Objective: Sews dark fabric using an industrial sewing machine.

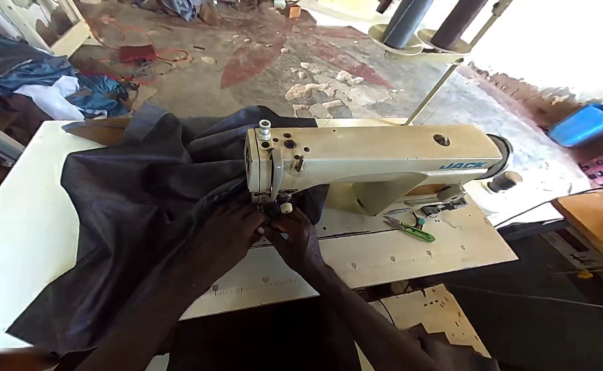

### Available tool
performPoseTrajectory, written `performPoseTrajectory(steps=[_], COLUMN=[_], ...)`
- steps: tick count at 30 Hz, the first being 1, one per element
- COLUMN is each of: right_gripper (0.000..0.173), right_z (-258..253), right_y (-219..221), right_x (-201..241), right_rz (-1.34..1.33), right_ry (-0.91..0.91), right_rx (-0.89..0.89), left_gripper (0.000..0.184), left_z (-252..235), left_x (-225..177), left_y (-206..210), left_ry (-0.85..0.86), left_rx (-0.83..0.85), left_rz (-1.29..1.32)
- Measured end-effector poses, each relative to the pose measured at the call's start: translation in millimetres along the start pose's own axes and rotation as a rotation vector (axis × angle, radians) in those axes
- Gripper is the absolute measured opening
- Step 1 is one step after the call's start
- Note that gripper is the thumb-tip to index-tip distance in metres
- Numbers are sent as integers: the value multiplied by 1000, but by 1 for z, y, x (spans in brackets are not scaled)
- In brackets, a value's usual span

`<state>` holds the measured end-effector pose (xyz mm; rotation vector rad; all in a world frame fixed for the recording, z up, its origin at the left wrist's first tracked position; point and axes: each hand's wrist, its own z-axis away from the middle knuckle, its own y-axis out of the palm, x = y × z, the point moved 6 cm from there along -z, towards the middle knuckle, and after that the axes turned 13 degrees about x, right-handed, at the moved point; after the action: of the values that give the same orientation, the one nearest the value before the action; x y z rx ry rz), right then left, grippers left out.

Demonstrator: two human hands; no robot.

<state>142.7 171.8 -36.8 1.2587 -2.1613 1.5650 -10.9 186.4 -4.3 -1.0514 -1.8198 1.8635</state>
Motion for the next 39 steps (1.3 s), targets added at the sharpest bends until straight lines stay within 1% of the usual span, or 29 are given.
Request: performPoseTrajectory(steps=[1, 2, 5, 8, 10, 12, 13, 14, 15, 16, 18, 20, 22, 23, 24, 25, 26, 28, 29, 30, 32, 33, 35, 36, 39], right_gripper=[23, 24, 23, 19, 23, 33, 35, 30, 20, 15, 17, 23, 23, 21, 22, 25, 26, 24, 22, 21, 26, 35, 55, 61, 66], right_z=[2, 4, 18, 33, 39, 40, 42, 44, 45, 45, 45, 42, 37, 36, 35, 35, 33, 27, 21, 15, 8, 8, 17, 24, 32], right_y=[-1, -2, -2, 6, 10, 10, 11, 12, 11, 10, 9, 8, 9, 12, 15, 17, 18, 19, 18, 17, 19, 23, 34, 36, 36], right_x=[1, 2, 3, -2, -9, -12, -12, -12, -12, -12, -10, -8, -6, -7, -10, -11, -11, -5, -2, 0, 1, -2, -15, -20, -22], right_rz=[-10, -16, -4, 27, 16, 62, 119, 165, 192, 203, 202, 197, 217, 231, 243, 258, 277, 292, 286, 278, 286, 312, 383, 428, 470], right_ry=[-16, -38, -112, -147, -135, -105, -93, -92, -101, -113, -117, -83, -58, -42, -17, 6, 27, 88, 133, 177, 223, 227, 235, 239, 248], right_rx=[-17, -32, -4, 130, 241, 347, 389, 414, 411, 404, 415, 439, 413, 388, 372, 358, 350, 365, 376, 379, 325, 317, 381, 412, 434], left_gripper=[16, 13, 14, 14, 13, 13, 13, 14, 15, 16, 17, 16, 22, 31, 40, 43, 40, 33, 35, 42, 53, 57, 62, 63, 66], left_z=[-1, -1, 6, 19, 25, 29, 30, 31, 31, 31, 31, 30, 27, 25, 21, 16, 12, 8, 6, 3, -2, -2, 5, 9, 16], left_x=[-3, -5, -12, -12, -11, -11, -11, -11, -10, -9, -8, -9, -9, -8, -4, 1, 8, 22, 26, 27, 20, 16, 13, 14, 20], left_y=[0, -1, 7, 32, 49, 58, 61, 63, 65, 67, 69, 67, 62, 57, 51, 45, 38, 34, 37, 42, 55, 62, 75, 80, 86], left_ry=[19, 45, 118, 144, 130, 120, 118, 117, 111, 104, 92, 90, 85, 70, 43, 6, -63, -222, -281, -311, -319, -315, -325, -329, -321], left_rx=[-36, -65, -97, -66, -44, -41, -34, -24, -10, -4, 23, 72, 128, 170, 205, 202, 168, 17, -52, -90, -107, -95, -41, -8, 69], left_rz=[-23, -34, -44, 1, 31, 59, 73, 79, 82, 84, 86, 90, 139, 200, 281, 340, 374, 396, 376, 352, 264, 215, 66, -1, -65])
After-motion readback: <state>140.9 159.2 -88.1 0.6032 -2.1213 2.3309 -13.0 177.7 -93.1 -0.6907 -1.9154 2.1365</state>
